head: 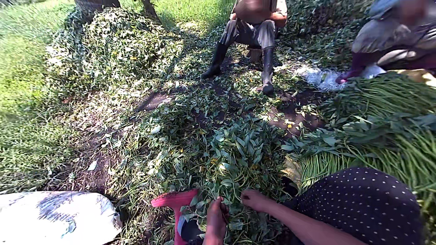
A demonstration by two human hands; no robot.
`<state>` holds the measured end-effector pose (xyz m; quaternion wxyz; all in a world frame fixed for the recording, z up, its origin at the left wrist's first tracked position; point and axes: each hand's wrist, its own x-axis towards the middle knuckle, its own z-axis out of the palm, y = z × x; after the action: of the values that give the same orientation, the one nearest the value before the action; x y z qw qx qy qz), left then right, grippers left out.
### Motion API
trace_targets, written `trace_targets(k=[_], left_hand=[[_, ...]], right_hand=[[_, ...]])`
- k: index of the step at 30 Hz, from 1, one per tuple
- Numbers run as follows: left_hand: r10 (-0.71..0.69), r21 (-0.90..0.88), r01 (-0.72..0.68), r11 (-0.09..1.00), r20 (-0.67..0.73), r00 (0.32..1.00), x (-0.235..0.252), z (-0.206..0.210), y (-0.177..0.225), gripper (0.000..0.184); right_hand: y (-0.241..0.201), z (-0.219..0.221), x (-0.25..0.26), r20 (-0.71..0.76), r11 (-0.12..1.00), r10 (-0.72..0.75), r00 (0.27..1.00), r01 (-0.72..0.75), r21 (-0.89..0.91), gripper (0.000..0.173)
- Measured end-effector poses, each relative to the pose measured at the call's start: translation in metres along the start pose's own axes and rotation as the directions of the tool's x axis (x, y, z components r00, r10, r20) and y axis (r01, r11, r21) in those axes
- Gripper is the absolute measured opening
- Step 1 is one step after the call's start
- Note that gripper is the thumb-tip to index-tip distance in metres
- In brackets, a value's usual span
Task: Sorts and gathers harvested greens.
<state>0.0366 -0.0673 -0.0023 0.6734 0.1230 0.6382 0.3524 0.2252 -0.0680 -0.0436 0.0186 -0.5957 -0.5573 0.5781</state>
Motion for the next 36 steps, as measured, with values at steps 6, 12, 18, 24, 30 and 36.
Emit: trace_targets(k=[6, 12, 18, 24, 30, 36], left_hand=[[-0.006, 0.218, -0.031, 0.975, 0.169, 0.986, 0.001, 0.005, -0.010, 0.022], [0.051, 0.181, -0.074, 0.981, 0.129, 0.990, 0.004, 0.005, -0.007, 0.011], [0.139, 0.326, -0.183, 0.927, 0.154, 0.978, 0.006, 0.008, -0.005, 0.012], [0.242, 0.468, -0.306, 0.829, 0.194, 0.951, 0.004, 0.014, -0.005, 0.014], [0.053, 0.180, -0.079, 0.981, 0.144, 0.988, -0.001, 0.020, 0.000, 0.018], [0.197, 0.113, -0.207, 0.972, 0.095, 0.976, 0.009, 0.017, 0.001, 0.018]], right_hand=[[-0.031, -0.002, -0.031, -0.004, 0.986, -0.164, 0.986, 0.164, 0.036, 0.033], [-0.033, 0.016, -0.034, -0.080, 0.940, -0.080, 0.994, 0.102, 0.327, 0.030], [-0.040, 0.027, -0.018, 0.017, 0.497, 0.166, 0.986, -0.098, 0.862, 0.050], [-0.048, 0.030, -0.006, -0.055, 0.421, 0.119, 0.991, 0.000, 0.907, 0.053], [-0.052, 0.018, -0.002, -0.273, 0.850, 0.108, 0.956, 0.053, 0.524, 0.045], [-0.060, 0.017, -0.018, -0.257, 0.986, -0.063, 0.964, 0.100, 0.133, 0.045]])
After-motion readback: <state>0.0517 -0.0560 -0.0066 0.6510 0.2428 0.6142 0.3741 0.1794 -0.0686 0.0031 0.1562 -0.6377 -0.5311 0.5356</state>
